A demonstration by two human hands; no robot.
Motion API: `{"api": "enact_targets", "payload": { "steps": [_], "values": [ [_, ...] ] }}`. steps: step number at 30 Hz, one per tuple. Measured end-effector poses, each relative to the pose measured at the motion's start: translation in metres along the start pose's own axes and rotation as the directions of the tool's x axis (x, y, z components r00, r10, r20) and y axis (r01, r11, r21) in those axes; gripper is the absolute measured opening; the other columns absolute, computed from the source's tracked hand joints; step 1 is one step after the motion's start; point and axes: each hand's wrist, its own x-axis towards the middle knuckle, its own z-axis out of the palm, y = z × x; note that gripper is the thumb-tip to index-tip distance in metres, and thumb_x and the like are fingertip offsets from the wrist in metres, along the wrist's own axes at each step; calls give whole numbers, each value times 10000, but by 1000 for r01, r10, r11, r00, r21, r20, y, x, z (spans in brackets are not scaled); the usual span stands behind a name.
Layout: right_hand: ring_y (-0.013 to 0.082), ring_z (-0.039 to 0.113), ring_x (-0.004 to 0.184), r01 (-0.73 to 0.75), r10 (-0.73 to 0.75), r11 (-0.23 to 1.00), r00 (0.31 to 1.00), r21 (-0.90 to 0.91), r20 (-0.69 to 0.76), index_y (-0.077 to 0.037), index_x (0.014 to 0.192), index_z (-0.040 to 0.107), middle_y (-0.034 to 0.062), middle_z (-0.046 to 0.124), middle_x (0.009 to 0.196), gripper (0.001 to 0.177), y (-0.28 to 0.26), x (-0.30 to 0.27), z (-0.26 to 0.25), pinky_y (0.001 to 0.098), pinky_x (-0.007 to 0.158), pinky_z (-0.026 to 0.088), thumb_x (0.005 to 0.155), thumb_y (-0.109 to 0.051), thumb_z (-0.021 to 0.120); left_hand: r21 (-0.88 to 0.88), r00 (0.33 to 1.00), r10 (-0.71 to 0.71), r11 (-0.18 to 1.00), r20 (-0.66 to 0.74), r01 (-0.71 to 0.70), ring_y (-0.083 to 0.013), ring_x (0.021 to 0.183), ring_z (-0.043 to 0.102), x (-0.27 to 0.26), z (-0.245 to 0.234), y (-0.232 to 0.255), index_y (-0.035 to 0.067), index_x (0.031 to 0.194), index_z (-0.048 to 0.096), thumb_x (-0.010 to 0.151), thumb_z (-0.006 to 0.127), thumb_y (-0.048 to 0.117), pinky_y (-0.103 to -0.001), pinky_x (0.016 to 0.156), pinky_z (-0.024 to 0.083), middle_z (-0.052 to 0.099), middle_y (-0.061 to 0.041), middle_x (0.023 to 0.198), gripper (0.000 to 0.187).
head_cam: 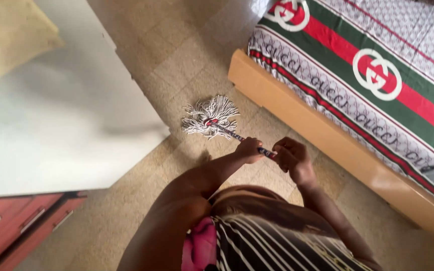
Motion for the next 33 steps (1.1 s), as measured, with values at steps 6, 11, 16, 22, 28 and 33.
{"api": "enact_targets", "payload": {
  "steps": [6,11,16,22,28,33],
  "values": [
    [98,455,445,95,-92,993,995,-69,41,17,922,667,65,606,623,235,8,-34,2,273,383,347,998,-170,547,36,999,27,999,30,-28,-406,830,707,-20,17,8,82,786,690,809,708,390,-520,769,559,713,-188,830,309],
    [84,448,474,121,-121,993,992,11,35,6,947,655,58,587,630,189,11,-42,4,258,428,355,998,-148,557,54,999,-33,998,36,31,-397,802,710,-30,1,25,109,777,694,779,677,342,-513,755,558,715,-176,800,234],
    [80,435,474,148,-152,984,988,96,40,16,932,653,55,595,655,190,32,-21,0,259,425,361,1005,-141,574,154,999,38,987,-5,-37,-401,819,706,-16,0,7,137,759,713,750,658,296,-514,776,552,725,-167,803,168],
    [72,456,524,107,-118,985,990,135,72,9,953,644,28,565,679,156,35,27,11,249,465,370,990,-138,610,122,994,56,992,-92,-44,-414,854,692,13,-30,-19,115,763,717,891,638,411,-520,788,540,721,-176,820,332],
    [74,469,523,129,-146,970,987,204,73,19,944,635,33,576,685,214,46,118,17,241,470,368,999,-187,617,184,985,66,982,-158,-37,-411,874,683,71,-65,-69,84,754,716,889,621,419,-521,798,530,725,-175,856,374],
    [72,472,523,92,-98,988,994,128,44,10,947,656,28,581,687,191,42,216,36,243,467,381,977,-175,615,58,973,31,998,-229,-19,-391,904,685,129,-117,-127,72,741,708,871,681,349,-510,820,524,720,-152,855,307]
  ]
}}
